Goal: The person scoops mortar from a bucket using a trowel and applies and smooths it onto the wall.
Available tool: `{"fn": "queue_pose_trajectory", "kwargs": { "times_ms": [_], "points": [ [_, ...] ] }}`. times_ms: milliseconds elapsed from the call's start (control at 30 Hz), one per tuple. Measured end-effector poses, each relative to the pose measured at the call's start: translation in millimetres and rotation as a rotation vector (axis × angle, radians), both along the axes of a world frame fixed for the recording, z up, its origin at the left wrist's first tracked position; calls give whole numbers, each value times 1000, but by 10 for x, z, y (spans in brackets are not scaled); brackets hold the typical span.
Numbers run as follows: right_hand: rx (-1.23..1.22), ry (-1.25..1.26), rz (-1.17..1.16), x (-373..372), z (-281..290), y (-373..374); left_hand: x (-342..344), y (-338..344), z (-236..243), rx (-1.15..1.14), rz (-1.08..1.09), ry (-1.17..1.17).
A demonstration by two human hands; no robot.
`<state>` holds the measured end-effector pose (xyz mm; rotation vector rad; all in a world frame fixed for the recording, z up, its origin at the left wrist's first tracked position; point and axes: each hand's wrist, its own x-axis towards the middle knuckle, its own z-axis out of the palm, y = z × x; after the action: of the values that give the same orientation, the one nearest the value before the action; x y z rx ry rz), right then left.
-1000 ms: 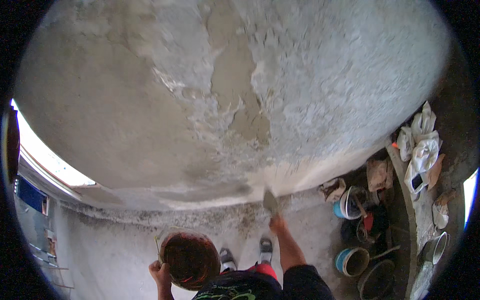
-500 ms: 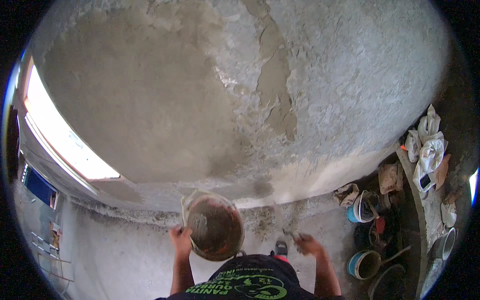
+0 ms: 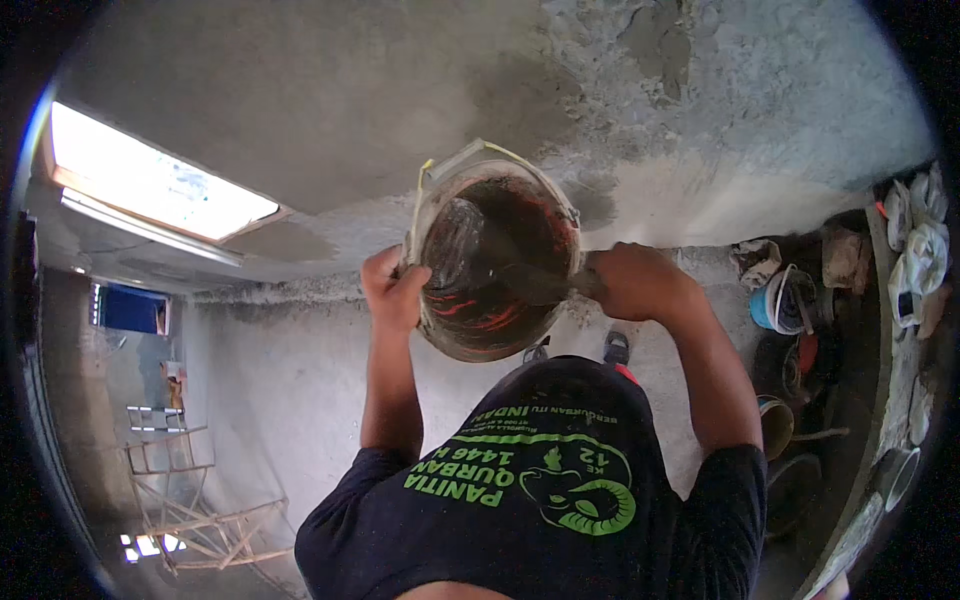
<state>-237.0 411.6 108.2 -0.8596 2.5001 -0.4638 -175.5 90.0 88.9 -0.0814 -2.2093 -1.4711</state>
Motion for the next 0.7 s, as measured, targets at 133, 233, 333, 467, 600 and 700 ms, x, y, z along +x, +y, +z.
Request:
{"fn": "queue_pose_trajectory", "kwargs": {
  "times_ms": [133, 233, 333, 467, 600, 700],
  "points": [
    [-80, -24, 108, -55, -268, -155, 28, 17, 144, -49, -105, 58],
    [-61, -64, 231, 11, -326, -297, 78, -42, 136, -155, -151, 99],
    [32, -537, 112, 66, -68, -411, 93, -111, 64, -183, -123, 106],
    [-307, -1136, -25, 87, -635, -45, -27, -78, -66, -32, -105, 40],
    [-507, -1736, -218, 188, -1195, 182, -167, -39, -170, 32, -96, -125],
    [-705, -1963, -231, 364, -1415, 304, -276, -166, -220, 38, -71, -207]
  ]
}}
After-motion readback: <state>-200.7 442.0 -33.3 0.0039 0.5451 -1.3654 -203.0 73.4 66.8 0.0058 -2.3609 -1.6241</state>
